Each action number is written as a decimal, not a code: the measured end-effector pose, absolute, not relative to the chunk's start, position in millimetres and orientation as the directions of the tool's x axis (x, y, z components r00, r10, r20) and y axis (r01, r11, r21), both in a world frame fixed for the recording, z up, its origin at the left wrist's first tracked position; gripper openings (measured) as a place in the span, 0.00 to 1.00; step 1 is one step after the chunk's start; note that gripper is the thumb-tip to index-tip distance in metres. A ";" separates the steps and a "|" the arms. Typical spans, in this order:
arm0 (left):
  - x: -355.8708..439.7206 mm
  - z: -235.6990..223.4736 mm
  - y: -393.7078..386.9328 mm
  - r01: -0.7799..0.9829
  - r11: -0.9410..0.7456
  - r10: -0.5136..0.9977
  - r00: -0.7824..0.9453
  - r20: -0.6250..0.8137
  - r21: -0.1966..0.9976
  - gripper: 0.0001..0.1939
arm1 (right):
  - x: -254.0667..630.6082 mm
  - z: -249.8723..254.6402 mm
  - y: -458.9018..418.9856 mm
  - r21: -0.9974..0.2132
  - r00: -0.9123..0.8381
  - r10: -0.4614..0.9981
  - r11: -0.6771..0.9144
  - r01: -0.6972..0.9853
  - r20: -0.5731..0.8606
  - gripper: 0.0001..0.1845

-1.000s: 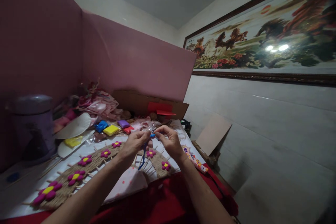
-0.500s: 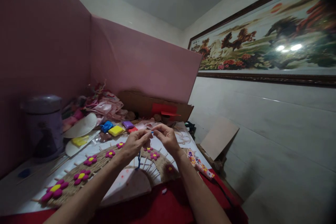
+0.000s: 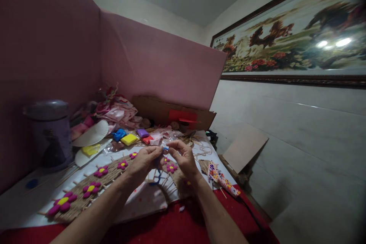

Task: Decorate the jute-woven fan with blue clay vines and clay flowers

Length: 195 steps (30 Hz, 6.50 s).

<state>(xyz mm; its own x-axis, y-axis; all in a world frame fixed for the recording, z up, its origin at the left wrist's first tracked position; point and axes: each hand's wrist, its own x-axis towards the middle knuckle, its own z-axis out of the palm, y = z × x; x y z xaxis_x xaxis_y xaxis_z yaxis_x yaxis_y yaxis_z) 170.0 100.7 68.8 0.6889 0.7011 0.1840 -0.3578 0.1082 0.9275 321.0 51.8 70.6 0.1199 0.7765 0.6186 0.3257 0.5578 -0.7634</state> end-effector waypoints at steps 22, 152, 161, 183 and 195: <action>168.6 66.7 99.9 -0.343 0.107 0.732 0.663 0.160 0.933 0.15 | 324.7 66.7 50.9 -0.750 0.080 0.765 0.596 0.285 0.639 0.03; 169.0 71.5 94.1 -0.127 -0.439 0.766 0.465 0.444 0.890 0.15 | 320.2 64.5 48.2 -0.724 0.140 0.731 0.594 0.351 0.668 0.15; 170.0 72.3 93.3 -0.161 -0.368 0.765 0.508 0.397 0.916 0.15 | 317.5 70.0 44.3 -0.619 0.113 0.647 0.644 0.449 0.754 0.02; 170.6 69.3 94.9 -0.151 -0.362 0.779 0.494 0.387 0.920 0.17 | 316.4 70.7 41.4 -0.580 0.062 0.638 0.651 0.490 0.768 0.02; 167.3 75.2 90.3 -0.320 -0.144 0.805 0.513 0.299 0.937 0.19 | 319.8 71.0 42.0 -0.579 0.124 0.623 0.610 0.541 0.773 0.01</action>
